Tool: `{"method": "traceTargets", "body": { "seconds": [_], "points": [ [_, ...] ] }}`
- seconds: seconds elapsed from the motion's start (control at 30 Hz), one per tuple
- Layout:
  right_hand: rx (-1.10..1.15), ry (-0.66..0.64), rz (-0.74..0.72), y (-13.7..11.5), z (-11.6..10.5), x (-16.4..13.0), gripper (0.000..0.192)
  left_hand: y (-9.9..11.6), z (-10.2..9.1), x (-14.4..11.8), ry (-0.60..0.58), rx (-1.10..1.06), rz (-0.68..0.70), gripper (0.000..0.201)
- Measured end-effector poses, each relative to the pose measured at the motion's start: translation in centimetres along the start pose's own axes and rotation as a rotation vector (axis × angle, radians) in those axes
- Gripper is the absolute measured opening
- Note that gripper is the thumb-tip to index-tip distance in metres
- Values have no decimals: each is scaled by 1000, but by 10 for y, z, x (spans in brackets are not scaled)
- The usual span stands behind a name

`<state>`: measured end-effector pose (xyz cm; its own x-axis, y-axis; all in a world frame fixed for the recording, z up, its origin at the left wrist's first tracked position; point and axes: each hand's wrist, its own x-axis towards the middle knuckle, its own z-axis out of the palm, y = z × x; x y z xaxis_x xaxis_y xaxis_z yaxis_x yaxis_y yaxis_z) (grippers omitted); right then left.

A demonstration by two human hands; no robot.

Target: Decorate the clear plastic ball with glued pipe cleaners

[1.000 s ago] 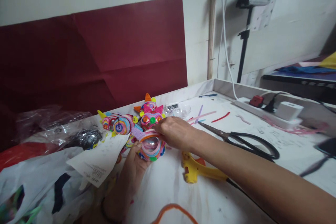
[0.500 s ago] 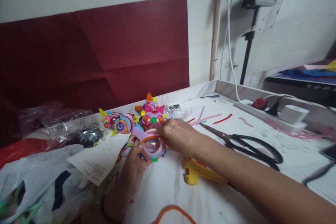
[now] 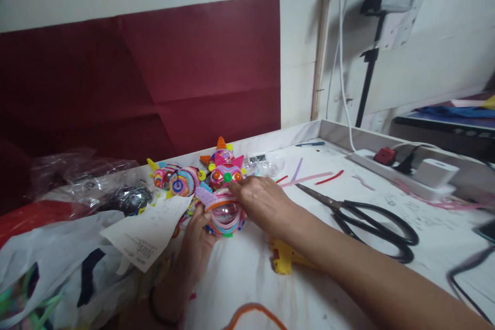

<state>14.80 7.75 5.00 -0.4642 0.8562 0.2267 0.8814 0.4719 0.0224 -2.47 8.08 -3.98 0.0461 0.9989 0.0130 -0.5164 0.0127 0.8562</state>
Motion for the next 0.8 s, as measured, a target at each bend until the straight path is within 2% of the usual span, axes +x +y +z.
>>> {"method": "traceTargets", "body": {
  "seconds": [0.27,0.53,0.8],
  "points": [
    [22,12,11,2,4,0,7,0,-1,1,-9,15,-9,40],
    [63,34,8,5,2,-2,11,2,2,0,38,-1,6,33],
    [77,-22,3,5,-3,-4,14,0,1,0,14,-21,43,25]
  ]
}}
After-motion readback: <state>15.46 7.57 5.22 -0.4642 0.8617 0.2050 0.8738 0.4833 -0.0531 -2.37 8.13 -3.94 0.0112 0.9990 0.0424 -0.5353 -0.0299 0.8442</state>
